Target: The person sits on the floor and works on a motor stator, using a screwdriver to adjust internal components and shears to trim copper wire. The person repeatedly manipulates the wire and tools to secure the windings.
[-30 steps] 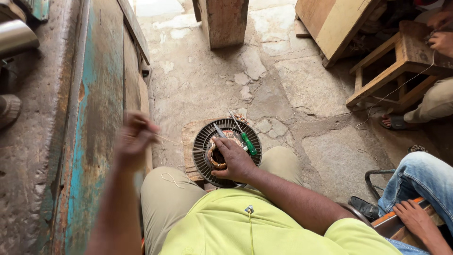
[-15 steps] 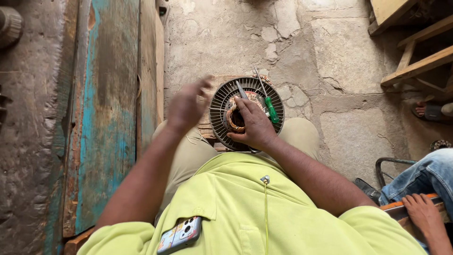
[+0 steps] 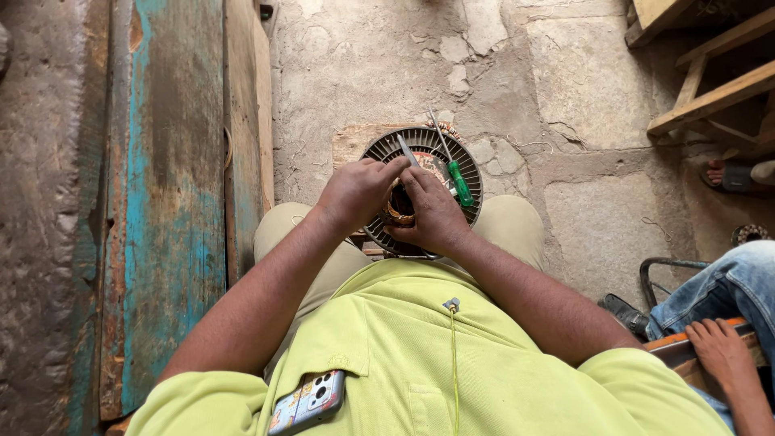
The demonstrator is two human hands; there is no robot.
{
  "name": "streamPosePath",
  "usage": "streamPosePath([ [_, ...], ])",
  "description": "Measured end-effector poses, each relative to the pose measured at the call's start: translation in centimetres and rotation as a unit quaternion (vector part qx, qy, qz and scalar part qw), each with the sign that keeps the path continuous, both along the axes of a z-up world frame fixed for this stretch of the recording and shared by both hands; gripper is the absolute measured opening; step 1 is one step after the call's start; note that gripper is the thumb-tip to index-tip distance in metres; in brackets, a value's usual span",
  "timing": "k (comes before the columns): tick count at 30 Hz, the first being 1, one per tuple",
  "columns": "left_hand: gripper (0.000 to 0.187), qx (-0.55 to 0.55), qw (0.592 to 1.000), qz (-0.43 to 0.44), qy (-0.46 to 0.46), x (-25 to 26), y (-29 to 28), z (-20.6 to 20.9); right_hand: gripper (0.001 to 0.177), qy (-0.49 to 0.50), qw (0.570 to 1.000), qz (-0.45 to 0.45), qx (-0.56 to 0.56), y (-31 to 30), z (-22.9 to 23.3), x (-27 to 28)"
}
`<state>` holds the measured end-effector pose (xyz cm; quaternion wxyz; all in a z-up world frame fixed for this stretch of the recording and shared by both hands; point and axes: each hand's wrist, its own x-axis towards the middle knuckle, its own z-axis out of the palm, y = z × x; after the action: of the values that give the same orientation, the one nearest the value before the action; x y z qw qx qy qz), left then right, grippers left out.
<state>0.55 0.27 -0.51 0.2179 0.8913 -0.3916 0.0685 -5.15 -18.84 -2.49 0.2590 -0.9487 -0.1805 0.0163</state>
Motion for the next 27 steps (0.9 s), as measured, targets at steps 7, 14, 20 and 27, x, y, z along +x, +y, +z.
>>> streamPosePath([
  [7,0.040,0.038,0.999,-0.014,-0.036,0.5,-1.7,-1.0,0.101,-0.030,0.999,0.009,0.014,-0.1,-0.1,-0.1],
  [14,0.043,-0.033,0.993,0.032,0.105,0.3,0.4,0.1,0.111,-0.017,1.000,0.004,0.012,-0.1,-0.3,-0.1],
  [20,0.043,-0.011,0.987,0.058,0.152,-0.4,0.6,1.2,0.109,0.007,1.000,-0.002,0.010,-0.3,-0.5,-0.1],
  [27,0.050,-0.059,0.953,0.108,0.275,-1.2,1.0,1.5,0.113,-0.003,1.000,0.010,0.022,-0.2,-0.3,-0.1],
])
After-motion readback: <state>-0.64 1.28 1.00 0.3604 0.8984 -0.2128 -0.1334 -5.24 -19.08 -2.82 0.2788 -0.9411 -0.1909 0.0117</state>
